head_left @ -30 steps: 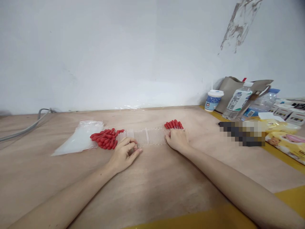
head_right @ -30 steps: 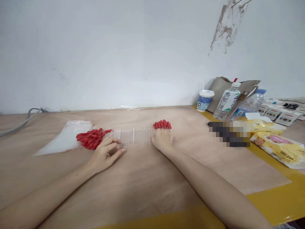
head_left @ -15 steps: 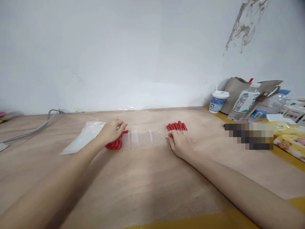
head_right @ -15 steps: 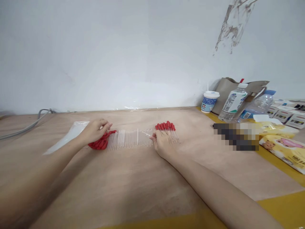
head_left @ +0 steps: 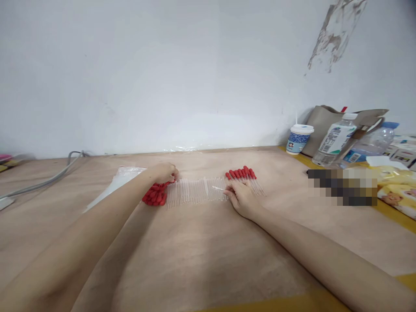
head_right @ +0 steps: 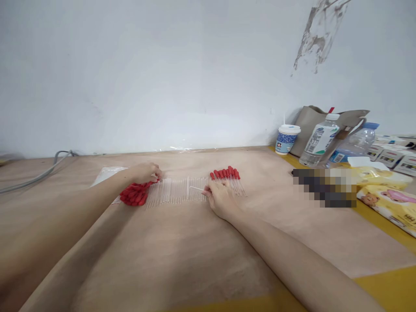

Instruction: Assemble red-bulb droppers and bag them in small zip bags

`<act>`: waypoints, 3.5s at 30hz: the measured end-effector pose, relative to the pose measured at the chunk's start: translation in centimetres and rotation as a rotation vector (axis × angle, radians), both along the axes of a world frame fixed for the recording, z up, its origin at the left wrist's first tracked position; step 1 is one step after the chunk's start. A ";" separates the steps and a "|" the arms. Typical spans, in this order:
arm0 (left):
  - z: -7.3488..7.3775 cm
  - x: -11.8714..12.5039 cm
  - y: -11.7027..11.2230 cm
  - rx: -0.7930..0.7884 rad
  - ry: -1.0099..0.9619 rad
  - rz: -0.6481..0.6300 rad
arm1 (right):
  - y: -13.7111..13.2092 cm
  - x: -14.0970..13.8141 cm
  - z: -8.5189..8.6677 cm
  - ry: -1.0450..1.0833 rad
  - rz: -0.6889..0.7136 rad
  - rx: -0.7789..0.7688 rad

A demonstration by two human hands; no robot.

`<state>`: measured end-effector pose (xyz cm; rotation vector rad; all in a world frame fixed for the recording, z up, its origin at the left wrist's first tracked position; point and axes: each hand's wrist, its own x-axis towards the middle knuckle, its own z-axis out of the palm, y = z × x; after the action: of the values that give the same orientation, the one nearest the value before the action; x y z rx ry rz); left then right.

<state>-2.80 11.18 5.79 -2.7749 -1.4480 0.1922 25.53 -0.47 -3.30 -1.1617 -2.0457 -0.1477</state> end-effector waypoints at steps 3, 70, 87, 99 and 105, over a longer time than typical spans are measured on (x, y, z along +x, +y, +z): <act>-0.2 0.0 0.0 0.011 -0.028 0.022 | -0.1 -0.1 0.1 -0.008 0.005 -0.004; -7.2 4.1 -13.3 0.071 -0.901 -0.112 | -2.3 -2.7 1.0 -0.180 0.243 0.106; -7.2 4.0 -13.3 0.004 -0.978 -0.067 | -2.4 -2.5 1.2 -0.031 0.330 -0.058; -7.3 4.0 -13.9 0.054 -0.930 -0.136 | -2.6 -3.1 1.1 -0.133 0.301 0.000; -7.5 3.9 -13.9 0.096 -0.923 -0.159 | -3.1 -3.6 1.7 -0.180 0.220 -0.016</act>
<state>1.11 -2.67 -1.72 -2.9794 -1.2178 -1.2610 21.92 -3.61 -1.58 -0.9532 -2.3218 -0.1318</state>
